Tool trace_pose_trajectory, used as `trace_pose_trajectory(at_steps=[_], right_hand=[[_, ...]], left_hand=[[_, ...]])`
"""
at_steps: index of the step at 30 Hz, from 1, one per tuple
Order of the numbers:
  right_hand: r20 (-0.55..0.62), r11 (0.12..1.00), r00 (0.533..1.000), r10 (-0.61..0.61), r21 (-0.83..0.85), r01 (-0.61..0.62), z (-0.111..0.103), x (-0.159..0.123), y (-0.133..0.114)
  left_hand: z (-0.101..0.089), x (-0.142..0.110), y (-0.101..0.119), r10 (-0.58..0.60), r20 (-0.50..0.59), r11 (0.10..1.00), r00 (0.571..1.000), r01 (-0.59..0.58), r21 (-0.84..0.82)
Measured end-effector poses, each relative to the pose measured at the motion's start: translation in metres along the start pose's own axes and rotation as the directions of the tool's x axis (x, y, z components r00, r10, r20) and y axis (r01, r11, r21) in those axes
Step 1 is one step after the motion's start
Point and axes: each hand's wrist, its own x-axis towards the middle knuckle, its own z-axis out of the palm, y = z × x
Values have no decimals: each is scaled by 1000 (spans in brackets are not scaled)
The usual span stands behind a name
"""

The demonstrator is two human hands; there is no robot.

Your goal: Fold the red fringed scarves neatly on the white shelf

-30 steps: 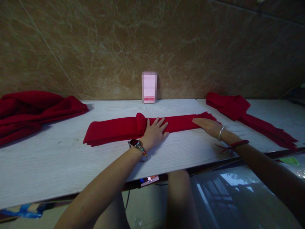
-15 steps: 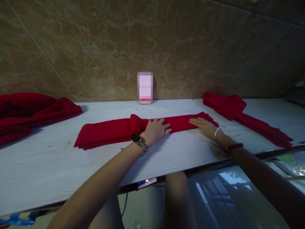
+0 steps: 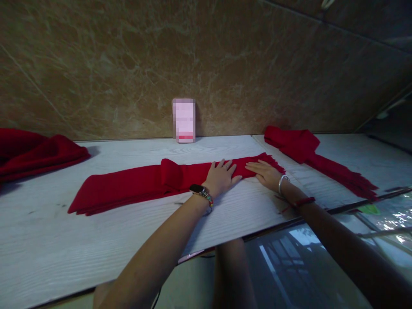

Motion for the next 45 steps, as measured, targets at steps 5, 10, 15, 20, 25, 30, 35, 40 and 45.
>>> trace_pose_trajectory(at_steps=[5,10,15,20,25,30,35,40,45], right_hand=[[-12,999,999,32,39,-32,0,0,0],[-8,996,998,61,70,-60,-1,-1,-2],[-36,978,997,70,200,-61,-13,2,-3],[-19,962,985,174,216,-166,-30,40,5],[231,994,972,36,93,-59,-23,84,14],[246,990,967,66,106,-95,-15,85,13],[141,984,987,73,150,-94,-18,75,6],[137,977,987,89,182,-113,-24,71,1],[228,961,959,170,177,-213,-28,69,-5]], left_hand=[[0,-3,-1,73,-44,997,996,-73,14],[1,-3,-4,86,-141,996,986,-88,-10],[4,-1,1,101,-194,995,976,-97,34],[3,1,2,123,-175,992,977,-115,54],[1,1,2,127,-162,991,979,-120,52],[2,2,3,111,-174,994,978,-108,30],[4,4,4,106,-192,994,976,-101,34],[4,3,3,102,-188,995,977,-95,41],[5,3,3,104,-202,994,974,-96,51]])
